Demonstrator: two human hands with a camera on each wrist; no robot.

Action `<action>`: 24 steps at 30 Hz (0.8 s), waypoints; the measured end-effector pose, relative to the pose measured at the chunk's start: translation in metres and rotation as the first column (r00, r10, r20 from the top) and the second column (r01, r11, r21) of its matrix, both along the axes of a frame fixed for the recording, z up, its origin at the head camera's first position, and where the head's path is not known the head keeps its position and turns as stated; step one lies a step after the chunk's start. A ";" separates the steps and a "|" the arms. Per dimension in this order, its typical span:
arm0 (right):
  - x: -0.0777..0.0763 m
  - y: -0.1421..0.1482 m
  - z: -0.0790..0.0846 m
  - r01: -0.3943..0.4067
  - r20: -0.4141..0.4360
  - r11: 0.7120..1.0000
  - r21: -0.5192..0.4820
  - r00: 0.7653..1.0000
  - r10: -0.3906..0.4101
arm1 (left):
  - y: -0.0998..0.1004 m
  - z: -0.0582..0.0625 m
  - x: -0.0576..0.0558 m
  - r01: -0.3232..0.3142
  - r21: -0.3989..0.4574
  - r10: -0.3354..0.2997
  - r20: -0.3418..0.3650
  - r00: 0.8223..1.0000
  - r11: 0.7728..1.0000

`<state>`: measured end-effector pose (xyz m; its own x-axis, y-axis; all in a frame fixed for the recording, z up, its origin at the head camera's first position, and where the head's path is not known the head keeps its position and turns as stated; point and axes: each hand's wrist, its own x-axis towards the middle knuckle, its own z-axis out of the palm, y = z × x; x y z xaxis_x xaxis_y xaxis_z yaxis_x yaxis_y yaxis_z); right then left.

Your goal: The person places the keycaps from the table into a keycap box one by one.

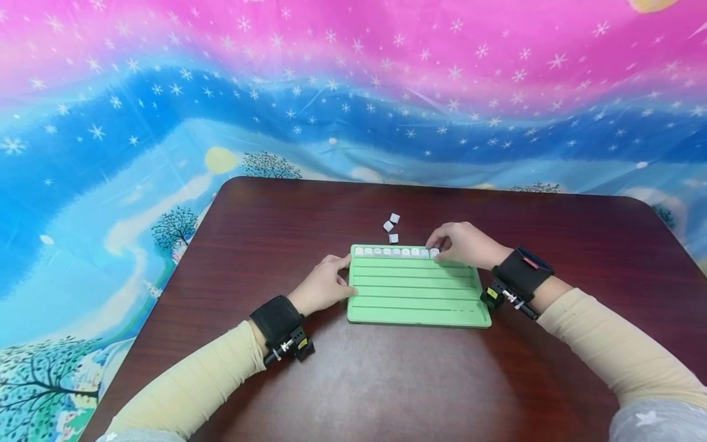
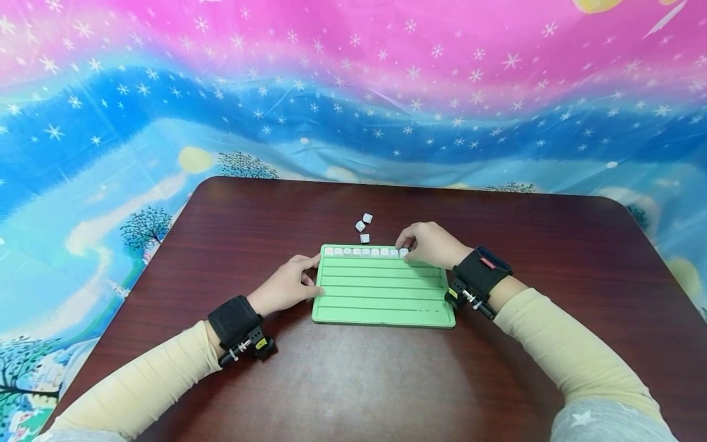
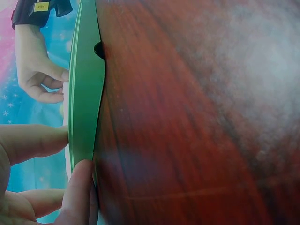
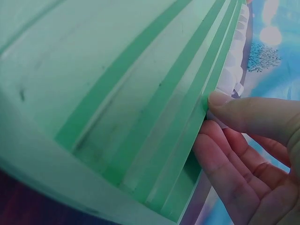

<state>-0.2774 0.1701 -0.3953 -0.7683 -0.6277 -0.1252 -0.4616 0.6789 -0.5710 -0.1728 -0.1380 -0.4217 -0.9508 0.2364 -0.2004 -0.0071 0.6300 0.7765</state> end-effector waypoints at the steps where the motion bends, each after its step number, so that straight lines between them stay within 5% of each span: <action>1: 0.000 0.000 0.000 0.000 -0.001 1.000 -0.001 1.000 0.000 | 0.000 0.000 0.000 0.000 -0.001 0.000 -0.001 1.000 1.000; 24: -0.016 0.004 0.026 -0.076 -0.032 0.997 -0.002 0.997 0.076 | 0.000 0.001 0.001 -0.010 -0.017 0.010 0.009 1.000 1.000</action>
<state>-0.2935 0.1737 -0.3689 -0.7218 -0.6848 -0.0998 -0.5296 0.6394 -0.5574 -0.1722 -0.1377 -0.4208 -0.9512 0.2229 -0.2135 -0.0210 0.6432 0.7654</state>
